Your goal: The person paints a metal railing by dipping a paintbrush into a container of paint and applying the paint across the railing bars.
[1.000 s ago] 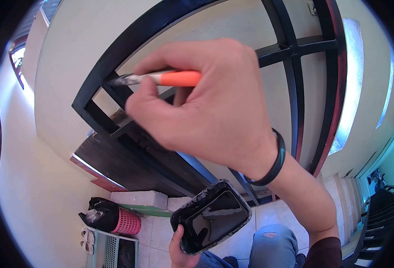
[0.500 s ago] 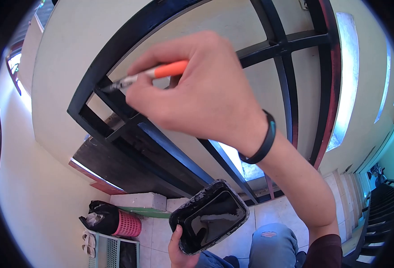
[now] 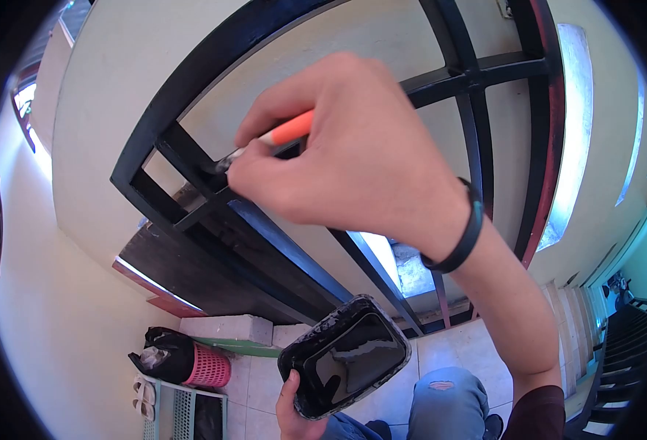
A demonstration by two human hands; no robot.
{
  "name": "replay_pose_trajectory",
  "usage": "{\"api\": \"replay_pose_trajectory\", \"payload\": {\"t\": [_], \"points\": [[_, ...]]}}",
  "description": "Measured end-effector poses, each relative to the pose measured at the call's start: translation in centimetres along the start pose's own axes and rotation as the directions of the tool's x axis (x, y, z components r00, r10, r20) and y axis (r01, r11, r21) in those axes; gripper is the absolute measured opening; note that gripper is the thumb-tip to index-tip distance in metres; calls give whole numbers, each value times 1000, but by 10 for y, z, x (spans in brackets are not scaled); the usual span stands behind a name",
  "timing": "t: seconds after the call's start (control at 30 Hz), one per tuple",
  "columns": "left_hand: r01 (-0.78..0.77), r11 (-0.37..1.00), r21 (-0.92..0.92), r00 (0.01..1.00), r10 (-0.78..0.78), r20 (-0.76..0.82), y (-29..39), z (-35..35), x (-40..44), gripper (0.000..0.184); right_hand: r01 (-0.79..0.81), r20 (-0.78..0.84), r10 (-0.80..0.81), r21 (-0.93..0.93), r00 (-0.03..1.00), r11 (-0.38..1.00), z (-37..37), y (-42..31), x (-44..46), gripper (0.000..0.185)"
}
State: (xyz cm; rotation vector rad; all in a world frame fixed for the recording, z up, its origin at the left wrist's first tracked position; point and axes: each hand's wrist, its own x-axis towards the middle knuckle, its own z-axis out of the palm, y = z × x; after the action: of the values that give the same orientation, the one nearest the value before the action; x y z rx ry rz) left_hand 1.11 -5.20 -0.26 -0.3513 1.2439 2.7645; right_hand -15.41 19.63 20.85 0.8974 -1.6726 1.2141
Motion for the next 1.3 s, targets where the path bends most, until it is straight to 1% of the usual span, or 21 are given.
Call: {"api": "replay_pose_trajectory", "payload": {"t": [0.03,0.1,0.13,0.23,0.3,0.37,0.4,0.43,0.5,0.53,0.6,0.63,0.67,0.73,0.8,0.83,0.93,1.03,1.1,1.23,1.3], "points": [[-3,1000,-30,997,6,72,-1,-6,3,52,-35,-3,35,8,999,999,-3,1,2,21],[30,1000,5,998,-30,50,4,1,1,54,-112,-17,112,21,994,994,-8,-5,9,22],[46,999,24,998,-47,37,6,3,0,55,-55,-85,55,-2,995,998,-4,-4,13,22],[-16,1000,5,999,17,-51,-5,-16,6,52,-21,-96,22,13,995,1000,10,-3,19,22],[-4,999,-32,999,2,-53,-5,-15,6,51,-63,-26,64,14,998,998,8,-7,14,22],[-8,999,-42,1000,7,-22,-4,-11,5,50,-72,61,75,-52,995,996,-4,-13,11,22],[-16,999,-31,1000,16,12,-1,-5,2,49,-49,61,57,-123,997,991,-10,-13,12,22],[-24,1000,-18,999,25,49,0,-2,1,48,-51,54,59,-127,997,991,-12,-14,16,22],[-9,999,-39,999,10,43,0,-3,3,47,-62,29,66,-137,997,989,-18,-14,24,22],[2,999,-44,999,0,39,0,-5,4,46,-54,-16,53,-70,998,996,-14,-15,29,22],[22,998,-54,1000,-20,23,-4,-14,10,45,-64,0,64,16,998,998,0,-11,27,21],[28,998,-58,1000,-28,14,-4,-11,11,45,-40,18,41,-12,999,999,0,-11,24,20],[30,999,-29,996,-32,-81,-5,-6,10,45,-16,35,17,-38,999,999,0,-12,21,20],[36,999,27,962,-27,-271,-1,17,2,46,-74,36,75,-34,997,997,-6,-15,15,19],[70,998,9,951,-64,-303,0,19,7,47,-150,31,151,-31,988,988,-20,-17,15,20],[82,997,-3,944,-79,-319,3,21,9,47,-137,-32,137,21,990,990,-21,-15,17,18],[61,998,12,991,-60,-118,18,34,-7,47,-72,-142,91,133,986,989,-7,-7,22,17],[79,996,34,950,-65,-304,19,33,-14,47,-43,-72,51,106,996,993,-3,-4,16,16],[83,996,41,973,-72,-219,18,19,-21,48,-98,44,95,69,995,993,-14,-6,16,15],[87,995,53,986,-78,-148,18,22,-35,49,-101,-14,104,130,994,986,-32,-7,32,18],[79,997,12,995,-78,-54,15,24,-38,49,-88,4,88,154,996,984,-30,-5,36,18]]}}
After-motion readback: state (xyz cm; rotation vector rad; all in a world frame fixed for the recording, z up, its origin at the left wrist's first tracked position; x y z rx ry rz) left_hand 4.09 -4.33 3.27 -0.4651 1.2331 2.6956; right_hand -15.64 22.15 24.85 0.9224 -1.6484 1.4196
